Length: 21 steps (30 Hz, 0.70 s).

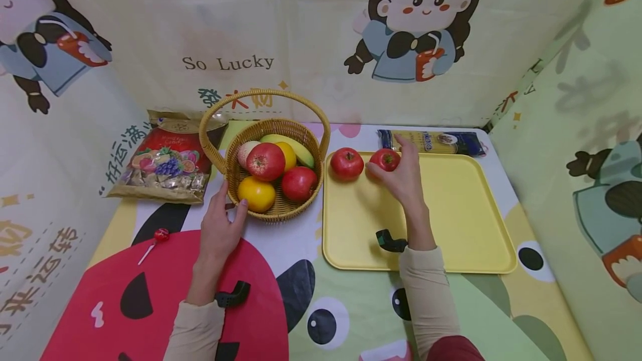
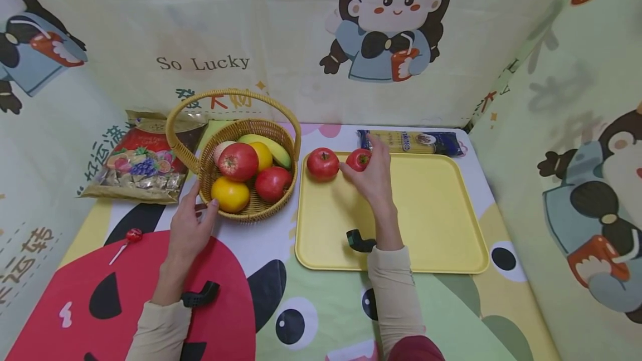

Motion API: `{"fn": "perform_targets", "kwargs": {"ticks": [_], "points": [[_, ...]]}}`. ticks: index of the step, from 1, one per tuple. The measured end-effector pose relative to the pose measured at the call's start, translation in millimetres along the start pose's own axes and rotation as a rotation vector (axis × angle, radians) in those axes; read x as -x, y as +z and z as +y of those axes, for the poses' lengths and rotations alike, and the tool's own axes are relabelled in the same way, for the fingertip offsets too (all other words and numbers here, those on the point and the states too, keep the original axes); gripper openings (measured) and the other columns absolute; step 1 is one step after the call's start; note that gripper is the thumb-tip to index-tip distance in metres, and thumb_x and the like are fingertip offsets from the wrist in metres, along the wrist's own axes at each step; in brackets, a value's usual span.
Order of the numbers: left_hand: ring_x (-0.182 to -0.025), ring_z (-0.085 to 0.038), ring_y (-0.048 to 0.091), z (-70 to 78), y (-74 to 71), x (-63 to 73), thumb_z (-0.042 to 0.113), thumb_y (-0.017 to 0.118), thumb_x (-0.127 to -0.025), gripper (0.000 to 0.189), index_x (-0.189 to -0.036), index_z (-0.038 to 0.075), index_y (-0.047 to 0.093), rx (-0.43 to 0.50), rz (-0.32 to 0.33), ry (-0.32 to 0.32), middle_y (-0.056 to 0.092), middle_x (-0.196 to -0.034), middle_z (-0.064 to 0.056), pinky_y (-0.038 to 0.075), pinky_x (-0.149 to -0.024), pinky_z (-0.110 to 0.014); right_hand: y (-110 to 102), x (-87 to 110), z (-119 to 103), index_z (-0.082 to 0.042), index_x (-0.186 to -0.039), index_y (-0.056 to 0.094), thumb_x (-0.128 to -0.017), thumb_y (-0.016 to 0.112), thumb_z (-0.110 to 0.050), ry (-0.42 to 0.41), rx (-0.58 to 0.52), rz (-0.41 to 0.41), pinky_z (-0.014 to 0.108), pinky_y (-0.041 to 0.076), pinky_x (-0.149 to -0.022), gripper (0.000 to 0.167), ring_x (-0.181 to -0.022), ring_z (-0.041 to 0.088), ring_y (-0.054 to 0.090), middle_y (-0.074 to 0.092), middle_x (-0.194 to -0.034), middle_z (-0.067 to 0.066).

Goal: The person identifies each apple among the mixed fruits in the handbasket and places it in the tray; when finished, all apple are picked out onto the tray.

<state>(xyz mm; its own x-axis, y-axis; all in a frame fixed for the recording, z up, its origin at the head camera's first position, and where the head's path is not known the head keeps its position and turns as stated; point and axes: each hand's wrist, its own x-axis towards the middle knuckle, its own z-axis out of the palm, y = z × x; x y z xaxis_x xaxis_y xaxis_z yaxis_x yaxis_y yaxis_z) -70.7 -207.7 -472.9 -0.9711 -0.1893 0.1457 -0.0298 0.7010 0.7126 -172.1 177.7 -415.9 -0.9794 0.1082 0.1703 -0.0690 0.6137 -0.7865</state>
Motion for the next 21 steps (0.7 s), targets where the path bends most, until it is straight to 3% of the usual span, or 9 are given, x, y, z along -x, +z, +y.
{"fn": "perform_targets", "kwargs": {"ticks": [9, 14, 21], "points": [[-0.115, -0.038, 0.063, -0.6, -0.3, 0.2, 0.044, 0.052, -0.101, 0.073, -0.161, 0.014, 0.023, 0.001, -0.007, -0.014, 0.042, -0.154, -0.021, 0.047, -0.105, -0.058, 0.8, 7.8, -27.8, -0.011, -0.154, 0.032, -0.078, 0.083, -0.036, -0.079, -0.025, -0.025, 0.058, 0.044, -0.110, 0.095, -0.141, 0.036, 0.039, 0.038, -0.154, 0.015], [-0.115, -0.038, 0.063, -1.8, 0.6, 0.8, 0.045, 0.051, -0.101, 0.073, -0.161, 0.014, 0.023, 0.000, -0.013, -0.020, 0.041, -0.154, -0.021, 0.047, -0.105, -0.058, 6.3, 11.3, -39.5, -0.009, -0.152, 0.034, -0.078, 0.083, -0.034, -0.165, -0.067, -0.041, 0.059, 0.047, -0.105, 0.092, -0.134, 0.035, 0.044, 0.041, -0.150, 0.015], [-0.115, -0.038, 0.063, -0.4, -0.2, 0.6, 0.044, 0.051, -0.101, 0.073, -0.161, 0.013, 0.023, 0.001, -0.013, -0.015, 0.041, -0.154, -0.021, 0.046, -0.105, -0.059, 17.9, 14.7, -56.6, -0.013, -0.151, 0.036, -0.078, 0.083, -0.036, -0.231, -0.097, -0.087, 0.051, 0.050, -0.105, 0.090, -0.132, 0.031, 0.047, 0.042, -0.152, 0.009]]}}
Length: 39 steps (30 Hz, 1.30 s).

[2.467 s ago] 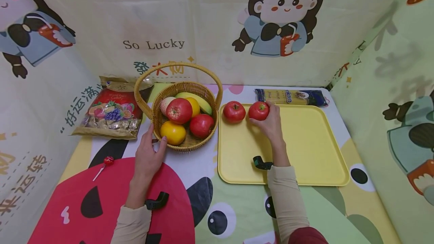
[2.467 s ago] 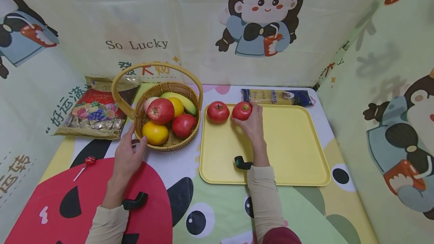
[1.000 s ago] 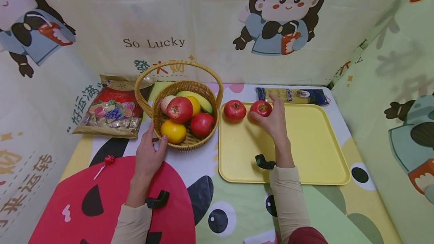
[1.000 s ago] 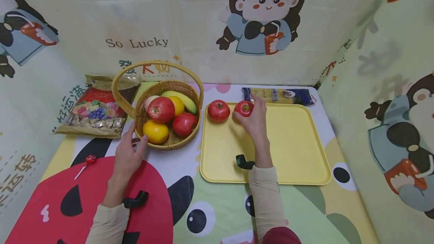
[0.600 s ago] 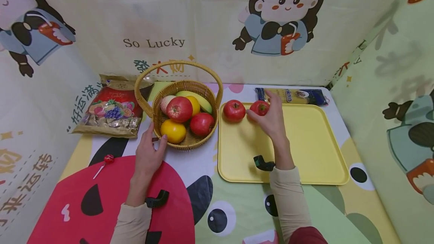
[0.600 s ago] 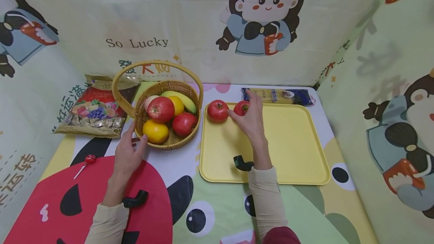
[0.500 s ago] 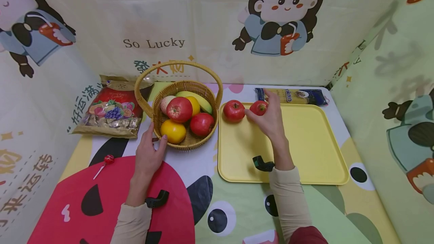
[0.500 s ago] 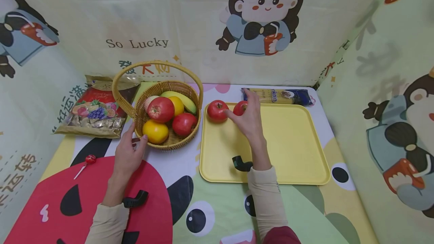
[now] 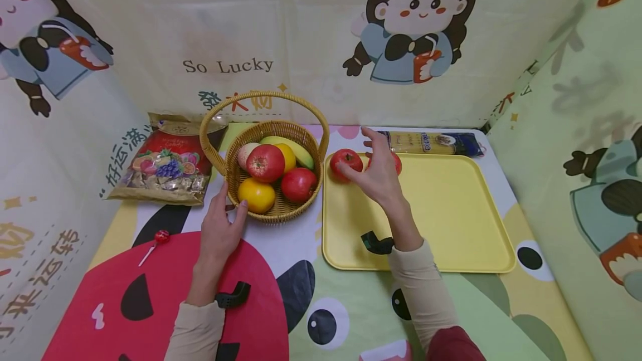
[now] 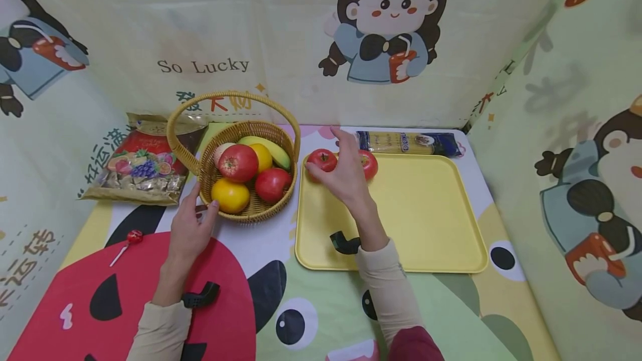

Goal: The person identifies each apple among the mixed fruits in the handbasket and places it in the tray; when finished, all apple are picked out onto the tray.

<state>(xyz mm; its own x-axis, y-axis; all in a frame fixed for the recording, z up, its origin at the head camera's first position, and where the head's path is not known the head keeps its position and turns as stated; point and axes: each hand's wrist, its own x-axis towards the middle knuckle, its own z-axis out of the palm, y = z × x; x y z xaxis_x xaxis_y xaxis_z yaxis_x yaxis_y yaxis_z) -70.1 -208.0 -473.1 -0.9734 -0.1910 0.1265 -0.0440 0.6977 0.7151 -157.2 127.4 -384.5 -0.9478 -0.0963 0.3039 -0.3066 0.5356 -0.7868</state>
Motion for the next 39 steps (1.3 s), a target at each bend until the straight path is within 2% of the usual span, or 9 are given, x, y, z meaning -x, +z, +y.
{"fn": "perform_targets", "kwargs": {"ticks": [10, 18, 22, 30, 36, 39], "points": [[-0.115, -0.038, 0.062, -0.3, 0.3, -0.6, 0.046, 0.051, -0.101, 0.074, -0.161, 0.014, 0.022, -0.010, -0.003, -0.002, 0.041, -0.155, -0.021, 0.047, -0.105, -0.059, 19.0, -3.5, -18.0, -0.011, -0.148, 0.039, -0.078, 0.082, -0.033, -0.088, 0.004, -0.081, 0.055, 0.051, -0.102, 0.085, -0.127, 0.033, 0.052, 0.046, -0.147, 0.013], [-0.113, -0.037, 0.062, -2.1, 1.1, -0.5, 0.046, 0.051, -0.100, 0.074, -0.160, 0.013, 0.024, -0.018, 0.014, 0.013, 0.042, -0.155, -0.021, 0.047, -0.104, -0.059, 34.4, -4.3, -28.8, -0.010, -0.147, 0.040, -0.079, 0.082, -0.032, -0.147, 0.029, -0.150, 0.048, 0.053, -0.099, 0.084, -0.123, 0.030, 0.053, 0.048, -0.143, 0.013], [-0.113, -0.038, 0.063, -2.0, 0.6, -0.9, 0.045, 0.052, -0.101, 0.073, -0.160, 0.013, 0.024, -0.012, 0.020, 0.021, 0.042, -0.154, -0.021, 0.047, -0.104, -0.060, 42.9, -4.4, -35.6, -0.009, -0.149, 0.037, -0.079, 0.082, -0.032, -0.149, 0.038, -0.202, 0.047, 0.054, -0.098, 0.086, -0.120, 0.031, 0.053, 0.048, -0.139, 0.014], [-0.113, -0.037, 0.062, -2.9, 0.5, -1.0, 0.046, 0.052, -0.100, 0.073, -0.160, 0.013, 0.025, -0.009, 0.023, 0.021, 0.042, -0.154, -0.020, 0.048, -0.103, -0.059, 62.1, -11.6, -43.0, -0.011, -0.152, 0.035, -0.080, 0.081, -0.037, -0.160, 0.045, -0.295, 0.044, 0.047, -0.110, 0.089, -0.131, 0.024, 0.048, 0.044, -0.149, 0.011], [-0.113, -0.037, 0.062, -1.8, 0.1, -1.1, 0.048, 0.052, -0.100, 0.075, -0.160, 0.014, 0.024, -0.013, 0.013, 0.014, 0.043, -0.154, -0.020, 0.048, -0.104, -0.059, 76.2, -19.8, -45.8, -0.012, -0.152, 0.035, -0.079, 0.082, -0.036, -0.166, 0.051, -0.340, 0.041, 0.050, -0.108, 0.090, -0.132, 0.022, 0.048, 0.042, -0.151, 0.009], [-0.113, -0.037, 0.062, -1.4, 0.3, -1.6, 0.048, 0.052, -0.100, 0.075, -0.161, 0.014, 0.023, -0.015, 0.013, 0.014, 0.043, -0.154, -0.021, 0.048, -0.103, -0.059, 82.3, -23.9, -47.4, -0.012, -0.152, 0.035, -0.079, 0.082, -0.036, -0.186, 0.078, -0.352, 0.040, 0.048, -0.111, 0.090, -0.135, 0.023, 0.046, 0.042, -0.151, 0.009]]}}
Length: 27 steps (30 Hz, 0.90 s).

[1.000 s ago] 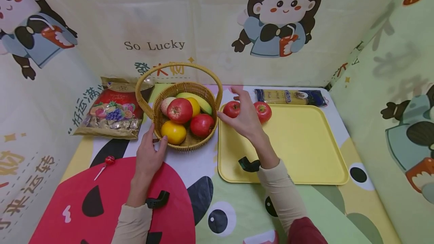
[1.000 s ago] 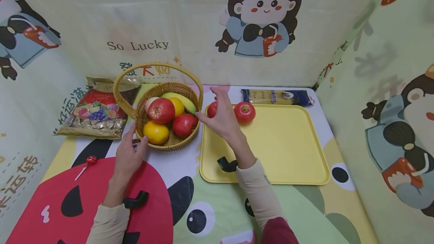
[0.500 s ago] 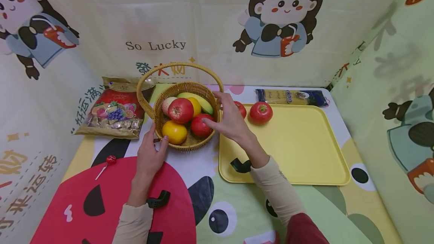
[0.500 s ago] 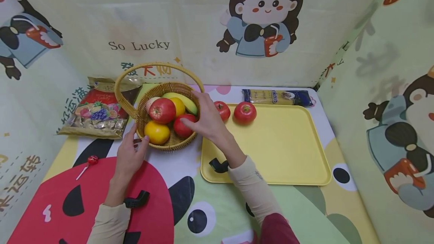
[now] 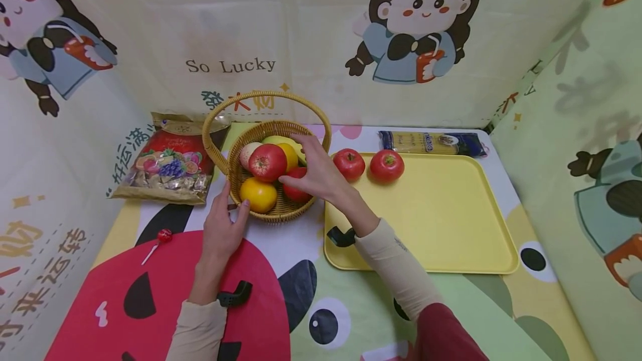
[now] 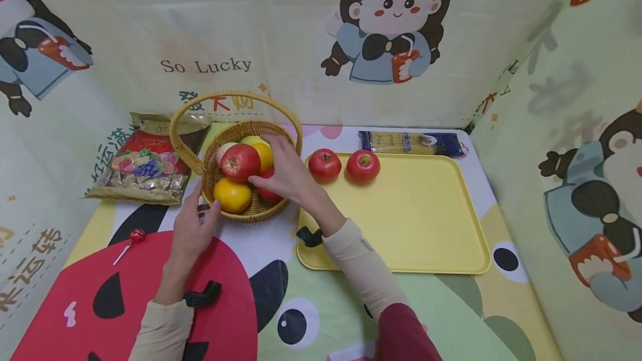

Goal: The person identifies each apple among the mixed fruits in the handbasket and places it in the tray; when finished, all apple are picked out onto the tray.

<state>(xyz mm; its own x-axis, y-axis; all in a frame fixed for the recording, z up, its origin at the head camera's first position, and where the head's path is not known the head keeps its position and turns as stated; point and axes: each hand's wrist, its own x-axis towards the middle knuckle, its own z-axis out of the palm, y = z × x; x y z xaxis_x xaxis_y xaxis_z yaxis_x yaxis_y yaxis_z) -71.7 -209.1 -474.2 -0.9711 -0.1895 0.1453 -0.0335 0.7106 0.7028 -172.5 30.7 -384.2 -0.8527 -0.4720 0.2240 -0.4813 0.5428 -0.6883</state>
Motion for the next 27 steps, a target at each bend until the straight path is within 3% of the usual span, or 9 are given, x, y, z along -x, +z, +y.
{"fn": "perform_targets", "kwargs": {"ticks": [7, 18, 27], "points": [[-0.113, -0.037, 0.062, 1.0, -0.2, -0.6, 0.047, 0.052, -0.100, 0.074, -0.160, 0.013, 0.024, 0.003, 0.003, 0.004, 0.043, -0.153, -0.020, 0.049, -0.102, -0.058, 11.7, -13.6, -1.0, -0.012, -0.151, 0.036, -0.079, 0.082, -0.040, -0.003, 0.087, -0.044, 0.040, 0.046, -0.113, 0.090, -0.136, 0.024, 0.046, 0.043, -0.150, 0.010], [-0.115, -0.037, 0.061, 1.0, -0.6, -0.5, 0.048, 0.051, -0.100, 0.075, -0.161, 0.015, 0.022, -0.005, -0.004, -0.011, 0.042, -0.155, -0.020, 0.048, -0.103, -0.059, 27.1, -26.3, -4.4, -0.014, -0.152, 0.035, -0.079, 0.081, -0.045, 0.036, 0.104, -0.128, 0.040, 0.049, -0.109, 0.092, -0.131, 0.024, 0.051, 0.046, -0.146, 0.010], [-0.115, -0.038, 0.061, 1.8, -0.7, -0.9, 0.049, 0.050, -0.100, 0.075, -0.161, 0.015, 0.022, -0.015, -0.012, -0.021, 0.042, -0.155, -0.020, 0.048, -0.103, -0.058, 36.2, -33.7, -4.8, -0.017, -0.153, 0.035, -0.079, 0.077, -0.055, 0.084, 0.218, -0.152, 0.040, 0.050, -0.107, 0.093, -0.127, 0.026, 0.055, 0.048, -0.147, 0.011]]}}
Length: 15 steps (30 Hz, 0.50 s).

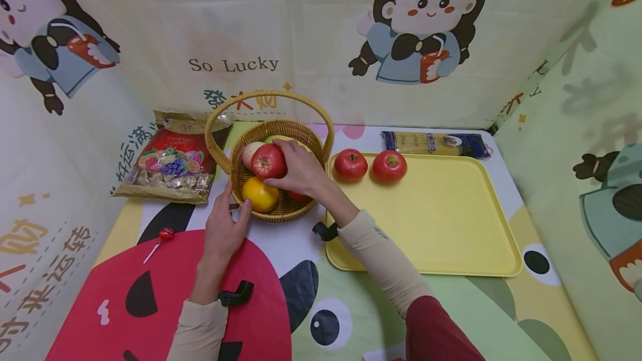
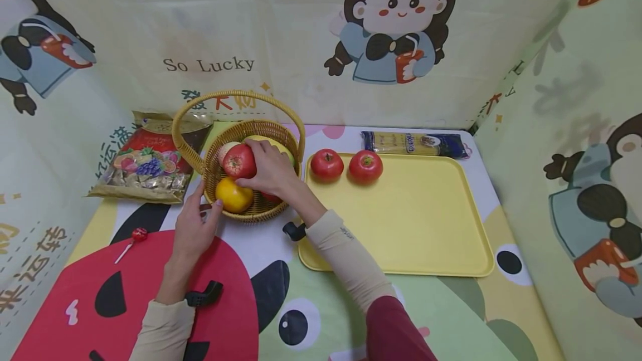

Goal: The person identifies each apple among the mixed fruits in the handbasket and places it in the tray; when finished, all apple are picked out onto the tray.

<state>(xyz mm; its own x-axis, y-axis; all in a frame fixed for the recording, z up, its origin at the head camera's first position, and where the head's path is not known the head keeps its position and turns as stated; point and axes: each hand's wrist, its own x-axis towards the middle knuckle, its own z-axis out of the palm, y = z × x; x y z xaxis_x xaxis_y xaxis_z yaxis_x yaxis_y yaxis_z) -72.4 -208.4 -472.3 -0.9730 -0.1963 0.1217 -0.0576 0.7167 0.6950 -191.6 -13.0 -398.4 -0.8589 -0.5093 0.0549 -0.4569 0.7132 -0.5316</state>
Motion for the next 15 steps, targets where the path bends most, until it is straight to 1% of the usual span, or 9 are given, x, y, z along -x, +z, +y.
{"fn": "perform_targets", "kwargs": {"ticks": [5, 11, 15], "points": [[-0.116, -0.038, 0.061, -0.4, -0.1, 0.3, 0.048, 0.051, -0.101, 0.075, -0.161, 0.015, 0.022, 0.004, -0.010, -0.004, 0.041, -0.155, -0.021, 0.048, -0.104, -0.058, 3.9, -2.4, -0.2, -0.020, -0.154, 0.033, -0.078, 0.075, -0.060, 0.045, 0.004, -0.012, 0.043, 0.053, -0.104, 0.096, -0.123, 0.027, 0.058, 0.048, -0.147, 0.011], [-0.116, -0.038, 0.061, -0.2, -0.9, 0.9, 0.046, 0.051, -0.101, 0.074, -0.161, 0.014, 0.022, 0.007, -0.011, -0.006, 0.042, -0.155, -0.021, 0.048, -0.104, -0.058, 7.3, -5.0, -0.5, -0.022, -0.154, 0.031, -0.078, 0.075, -0.059, 0.048, -0.003, -0.008, 0.045, 0.054, -0.101, 0.095, -0.114, 0.030, 0.062, 0.049, -0.145, 0.010], [-0.115, -0.038, 0.062, -0.8, -1.2, 0.8, 0.047, 0.051, -0.101, 0.074, -0.161, 0.014, 0.023, 0.007, -0.009, -0.003, 0.042, -0.154, -0.021, 0.048, -0.104, -0.058, 8.6, -6.2, -0.2, -0.024, -0.154, 0.032, -0.078, 0.075, -0.058, 0.043, -0.002, -0.003, 0.046, 0.054, -0.099, 0.094, -0.112, 0.030, 0.062, 0.049, -0.145, 0.010]]}}
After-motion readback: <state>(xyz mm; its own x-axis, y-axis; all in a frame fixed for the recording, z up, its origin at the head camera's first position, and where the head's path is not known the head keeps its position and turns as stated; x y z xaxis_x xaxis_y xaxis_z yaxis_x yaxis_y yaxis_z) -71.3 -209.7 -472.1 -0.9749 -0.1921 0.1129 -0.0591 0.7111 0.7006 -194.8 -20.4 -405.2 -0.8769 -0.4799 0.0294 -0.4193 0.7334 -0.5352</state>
